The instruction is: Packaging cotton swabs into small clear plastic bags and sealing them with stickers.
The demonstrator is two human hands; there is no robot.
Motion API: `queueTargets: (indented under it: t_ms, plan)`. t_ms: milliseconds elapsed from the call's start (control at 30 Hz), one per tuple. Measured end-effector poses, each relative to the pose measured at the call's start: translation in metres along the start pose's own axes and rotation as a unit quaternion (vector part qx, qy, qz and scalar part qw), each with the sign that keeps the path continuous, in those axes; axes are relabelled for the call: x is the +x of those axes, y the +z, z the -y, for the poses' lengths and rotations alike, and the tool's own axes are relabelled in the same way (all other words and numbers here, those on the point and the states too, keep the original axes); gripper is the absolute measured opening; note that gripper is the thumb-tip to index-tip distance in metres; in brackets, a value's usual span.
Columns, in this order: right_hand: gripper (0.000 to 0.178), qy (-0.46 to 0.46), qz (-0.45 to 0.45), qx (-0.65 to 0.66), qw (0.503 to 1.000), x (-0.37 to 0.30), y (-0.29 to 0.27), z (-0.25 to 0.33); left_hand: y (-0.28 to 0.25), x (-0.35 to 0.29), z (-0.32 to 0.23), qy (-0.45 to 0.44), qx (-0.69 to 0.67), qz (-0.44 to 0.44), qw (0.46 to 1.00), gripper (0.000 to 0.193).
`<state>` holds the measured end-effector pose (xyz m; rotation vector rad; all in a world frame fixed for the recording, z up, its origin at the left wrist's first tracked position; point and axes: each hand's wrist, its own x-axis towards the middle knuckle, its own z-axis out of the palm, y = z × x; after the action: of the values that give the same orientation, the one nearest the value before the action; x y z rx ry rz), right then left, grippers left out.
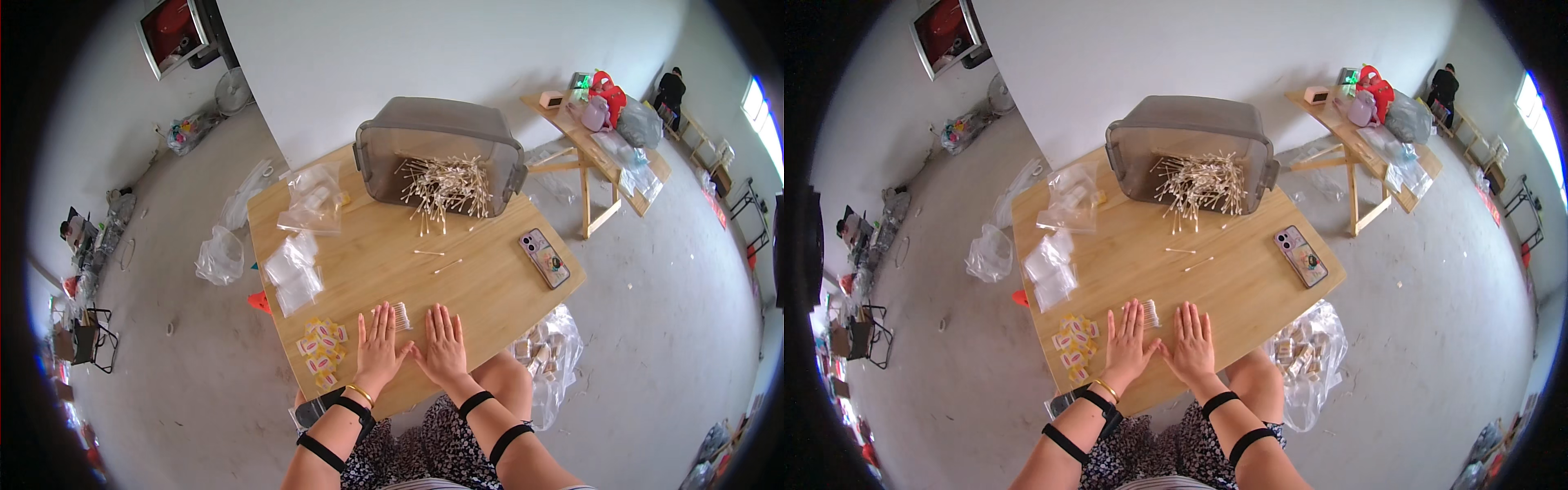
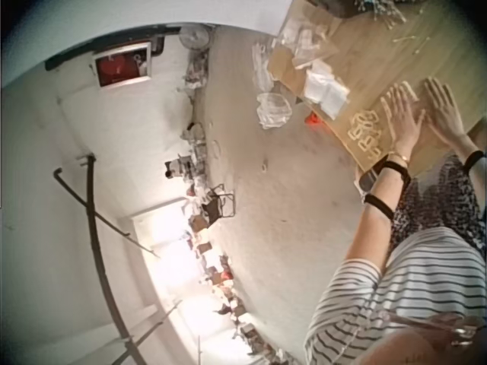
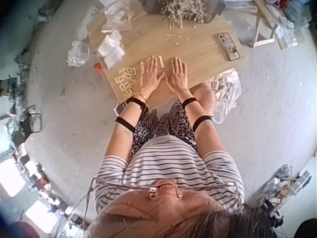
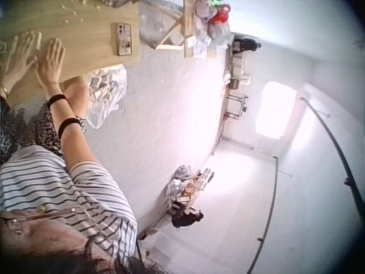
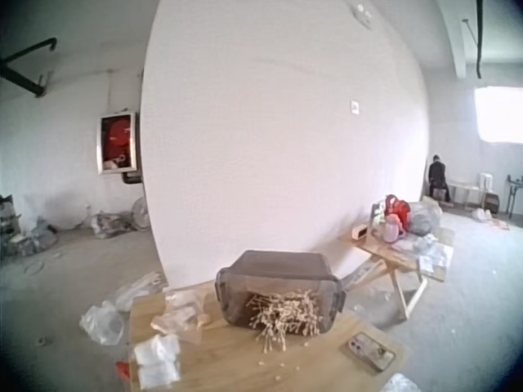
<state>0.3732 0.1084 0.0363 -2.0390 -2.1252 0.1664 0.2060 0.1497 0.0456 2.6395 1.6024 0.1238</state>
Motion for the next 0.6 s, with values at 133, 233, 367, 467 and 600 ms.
queueTargets:
  t_ms: [133,233,367,467,600]
  plan:
    - [0.087,0.001,-0.006,-0.007,1.0,0.0,-0.004,0.0,0.0,0.002,0.001,-0.004,-0.037,-0.044,0.998,0.077]
    - [0.087,0.0,0.001,0.001,1.0,0.0,-0.007,0.0,-0.002,0.009,0.0,-0.024,-0.047,-0.069,0.996,0.067]
    - [0.086,0.002,0.002,0.0,1.0,0.0,-0.009,-0.001,-0.001,0.022,0.004,-0.037,-0.064,-0.084,0.994,0.056]
    - [0.086,0.003,0.004,0.0,1.0,-0.001,-0.012,0.0,0.0,0.032,0.011,-0.036,-0.056,-0.093,0.993,0.056]
    - [0.087,-0.001,0.007,0.006,1.0,-0.001,-0.015,0.001,0.0,0.039,0.02,-0.033,-0.06,-0.103,0.992,0.056]
